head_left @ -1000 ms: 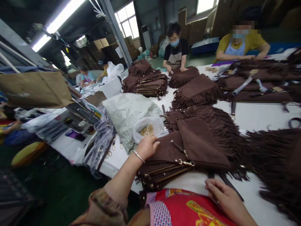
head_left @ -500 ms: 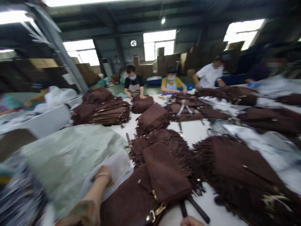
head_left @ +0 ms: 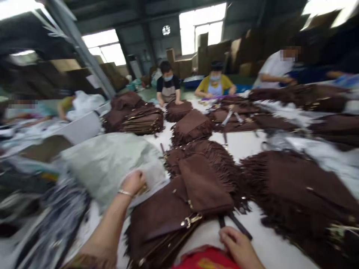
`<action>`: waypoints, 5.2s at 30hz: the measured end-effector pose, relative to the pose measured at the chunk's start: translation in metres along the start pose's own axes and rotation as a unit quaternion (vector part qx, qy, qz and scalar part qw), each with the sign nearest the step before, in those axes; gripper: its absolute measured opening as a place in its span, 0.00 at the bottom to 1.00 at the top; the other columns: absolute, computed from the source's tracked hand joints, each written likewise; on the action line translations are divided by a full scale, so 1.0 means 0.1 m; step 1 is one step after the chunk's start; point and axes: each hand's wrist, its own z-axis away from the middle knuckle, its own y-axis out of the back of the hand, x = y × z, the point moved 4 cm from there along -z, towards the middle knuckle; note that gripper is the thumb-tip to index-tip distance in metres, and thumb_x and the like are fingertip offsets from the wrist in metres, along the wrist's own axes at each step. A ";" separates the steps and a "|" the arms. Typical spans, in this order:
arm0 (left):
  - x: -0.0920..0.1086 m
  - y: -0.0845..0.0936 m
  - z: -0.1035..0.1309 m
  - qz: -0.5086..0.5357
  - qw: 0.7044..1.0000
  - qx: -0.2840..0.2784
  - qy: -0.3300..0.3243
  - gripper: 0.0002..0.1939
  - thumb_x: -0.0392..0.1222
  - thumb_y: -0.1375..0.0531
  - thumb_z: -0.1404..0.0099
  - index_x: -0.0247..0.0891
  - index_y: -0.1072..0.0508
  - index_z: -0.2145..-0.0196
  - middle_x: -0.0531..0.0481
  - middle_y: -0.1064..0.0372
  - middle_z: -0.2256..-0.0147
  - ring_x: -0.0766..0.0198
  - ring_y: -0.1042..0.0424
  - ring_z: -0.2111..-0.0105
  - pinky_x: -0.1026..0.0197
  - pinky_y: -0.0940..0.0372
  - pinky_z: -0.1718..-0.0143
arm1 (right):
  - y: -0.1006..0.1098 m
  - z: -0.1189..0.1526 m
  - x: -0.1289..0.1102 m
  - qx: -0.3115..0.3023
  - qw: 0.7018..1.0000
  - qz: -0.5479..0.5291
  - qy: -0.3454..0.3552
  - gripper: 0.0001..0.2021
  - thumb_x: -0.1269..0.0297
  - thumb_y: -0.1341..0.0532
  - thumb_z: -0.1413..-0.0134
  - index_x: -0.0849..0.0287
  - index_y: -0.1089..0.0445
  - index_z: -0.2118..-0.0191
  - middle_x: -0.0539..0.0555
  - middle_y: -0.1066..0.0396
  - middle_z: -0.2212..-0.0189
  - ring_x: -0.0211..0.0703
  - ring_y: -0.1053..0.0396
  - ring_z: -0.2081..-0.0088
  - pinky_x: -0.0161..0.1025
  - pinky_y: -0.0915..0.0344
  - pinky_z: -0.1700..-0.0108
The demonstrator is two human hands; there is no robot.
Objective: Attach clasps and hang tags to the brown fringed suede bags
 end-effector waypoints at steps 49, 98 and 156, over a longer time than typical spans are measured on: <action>1.55 -0.87 1.61 -0.120 0.972 -0.025 -0.201 0.12 0.41 0.51 0.29 0.38 0.30 0.67 0.43 0.32 0.64 0.56 0.33 0.62 0.56 0.38 0.63 | -0.03 -0.01 -0.40 -0.101 0.991 -0.084 0.010 0.20 0.47 0.36 0.54 0.61 0.23 0.64 0.46 0.37 0.86 0.37 0.41 0.81 0.35 0.46 0.79; 1.58 -0.74 1.44 -0.131 0.942 -0.088 -0.296 0.09 0.40 0.48 0.31 0.40 0.28 0.62 0.48 0.33 0.67 0.62 0.32 0.69 0.62 0.40 0.72 | -0.46 -0.25 -0.57 -0.165 0.913 -0.354 -0.115 0.18 0.51 0.32 0.62 0.58 0.36 0.70 0.36 0.56 0.88 0.25 0.63 0.87 0.30 0.67 0.85; 1.57 -0.93 2.17 0.681 0.602 -0.396 0.134 0.22 0.51 0.32 0.45 0.36 0.28 0.57 0.40 0.28 0.58 0.55 0.26 0.56 0.67 0.36 0.70 | -0.09 0.06 -0.44 -0.179 0.933 -0.311 0.003 0.23 0.46 0.35 0.52 0.58 0.23 0.56 0.59 0.25 0.54 0.51 0.30 0.55 0.43 0.33 0.58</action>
